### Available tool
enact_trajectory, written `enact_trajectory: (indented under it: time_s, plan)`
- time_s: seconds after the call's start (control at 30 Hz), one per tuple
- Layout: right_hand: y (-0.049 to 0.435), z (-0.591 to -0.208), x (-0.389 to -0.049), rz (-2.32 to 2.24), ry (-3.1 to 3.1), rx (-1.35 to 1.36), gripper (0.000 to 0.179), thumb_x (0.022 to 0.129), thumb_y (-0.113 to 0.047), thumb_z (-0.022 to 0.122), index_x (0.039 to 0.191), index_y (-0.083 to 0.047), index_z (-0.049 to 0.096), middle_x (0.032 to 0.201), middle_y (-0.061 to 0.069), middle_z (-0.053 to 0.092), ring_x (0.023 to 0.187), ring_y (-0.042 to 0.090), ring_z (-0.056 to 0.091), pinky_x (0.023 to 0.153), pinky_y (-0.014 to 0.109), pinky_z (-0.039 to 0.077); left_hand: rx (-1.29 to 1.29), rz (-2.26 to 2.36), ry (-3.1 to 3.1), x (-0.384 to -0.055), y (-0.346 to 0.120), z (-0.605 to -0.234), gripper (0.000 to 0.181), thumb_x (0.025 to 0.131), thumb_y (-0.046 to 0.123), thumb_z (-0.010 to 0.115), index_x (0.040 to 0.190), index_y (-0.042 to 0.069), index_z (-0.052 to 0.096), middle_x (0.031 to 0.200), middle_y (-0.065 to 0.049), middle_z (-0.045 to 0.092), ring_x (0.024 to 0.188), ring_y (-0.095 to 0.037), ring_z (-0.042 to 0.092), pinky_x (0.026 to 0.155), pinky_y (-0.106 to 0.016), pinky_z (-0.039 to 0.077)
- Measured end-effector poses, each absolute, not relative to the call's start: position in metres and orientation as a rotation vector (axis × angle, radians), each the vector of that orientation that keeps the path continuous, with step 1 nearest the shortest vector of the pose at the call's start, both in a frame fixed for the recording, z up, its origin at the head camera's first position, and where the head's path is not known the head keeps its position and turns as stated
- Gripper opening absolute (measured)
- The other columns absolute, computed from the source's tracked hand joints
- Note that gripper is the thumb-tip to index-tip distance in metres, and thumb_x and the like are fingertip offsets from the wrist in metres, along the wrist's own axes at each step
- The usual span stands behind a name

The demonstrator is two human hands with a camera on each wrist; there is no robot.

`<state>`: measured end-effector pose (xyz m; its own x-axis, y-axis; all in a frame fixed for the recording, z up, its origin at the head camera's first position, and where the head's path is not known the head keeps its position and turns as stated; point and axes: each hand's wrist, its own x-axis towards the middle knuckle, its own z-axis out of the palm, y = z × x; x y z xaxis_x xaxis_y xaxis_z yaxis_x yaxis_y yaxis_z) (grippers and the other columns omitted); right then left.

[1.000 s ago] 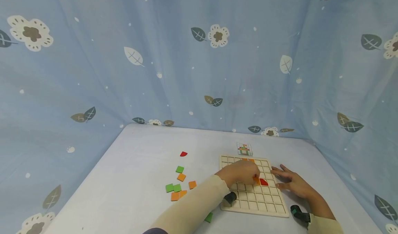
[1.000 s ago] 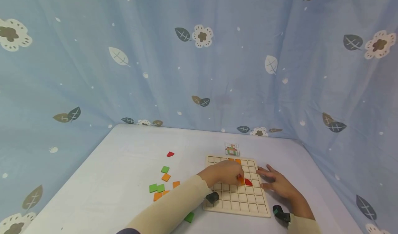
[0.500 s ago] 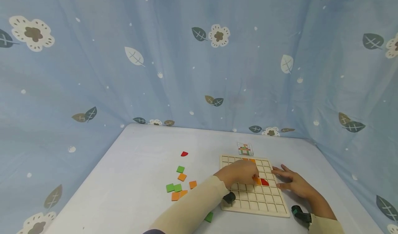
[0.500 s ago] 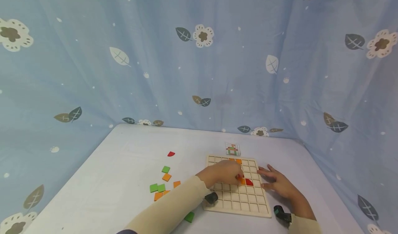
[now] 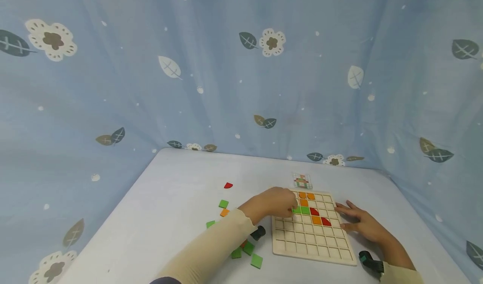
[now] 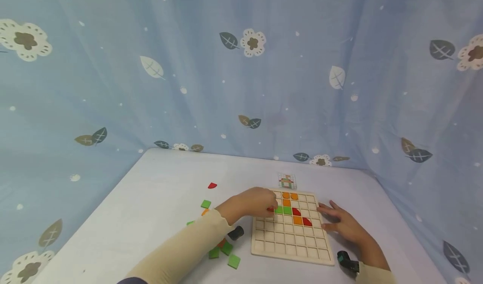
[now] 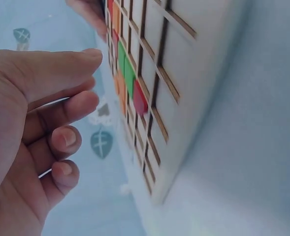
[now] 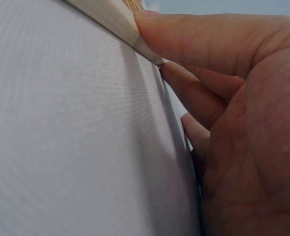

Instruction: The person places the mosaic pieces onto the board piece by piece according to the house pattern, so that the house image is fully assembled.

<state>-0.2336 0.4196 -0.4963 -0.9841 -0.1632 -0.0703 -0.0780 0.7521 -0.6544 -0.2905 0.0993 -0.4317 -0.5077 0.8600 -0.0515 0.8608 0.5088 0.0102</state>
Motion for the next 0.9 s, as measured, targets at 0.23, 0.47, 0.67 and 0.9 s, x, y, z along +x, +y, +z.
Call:
enact_trajectory:
  time_s: [0.23,0.47,0.67,0.9]
  plan:
    - [0.421,-0.498,-0.233,-1.037,2.802,-0.163,0.07,0.076,-0.033,0.079,0.135,-0.003,0.057,0.152,0.03,0.021,0.138,0.056,0.008,0.096,0.077,0.01,1.506,-0.032,2.69,-0.283,0.067,-0.426,0.011,0.09,0.03,0.071,0.099,0.025,0.075,0.087,0.015,0.062,0.075,-0.001,0.052,0.067,-0.02,0.043]
    - [0.421,-0.496,-0.232,-1.015,2.809,-0.144,0.073,0.074,-0.035,0.079,0.135,-0.003,0.057,0.152,0.032,0.019,0.137,0.057,0.008,0.096,0.078,0.01,1.521,-0.043,2.719,-0.28,0.041,-0.433,0.014,0.087,0.028,0.074,0.1,0.025,0.075,0.086,0.015,0.062,0.073,0.0,0.052,0.066,-0.02,0.044]
    - [0.422,-0.497,-0.233,-1.01,2.821,-0.165,0.071,0.075,-0.035,0.079,0.134,-0.003,0.058,0.151,0.03,0.024,0.137,0.056,0.009,0.096,0.078,0.01,1.477,-0.025,2.713,-0.278,0.027,-0.435,0.017,0.086,0.027,0.075,0.103,0.023,0.075,0.084,0.015,0.06,0.071,-0.003,0.049,0.067,-0.02,0.044]
    - [0.42,-0.496,-0.234,-1.036,2.802,-0.158,0.07,0.074,-0.034,0.079,0.134,-0.003,0.058,0.152,0.029,0.025,0.138,0.055,0.007,0.096,0.077,0.009,1.389,-0.038,2.712,-0.272,0.01,-0.435,0.018,0.087,0.027,0.075,0.105,0.025,0.075,0.091,0.015,0.063,0.076,-0.002,0.053,0.075,-0.021,0.046]
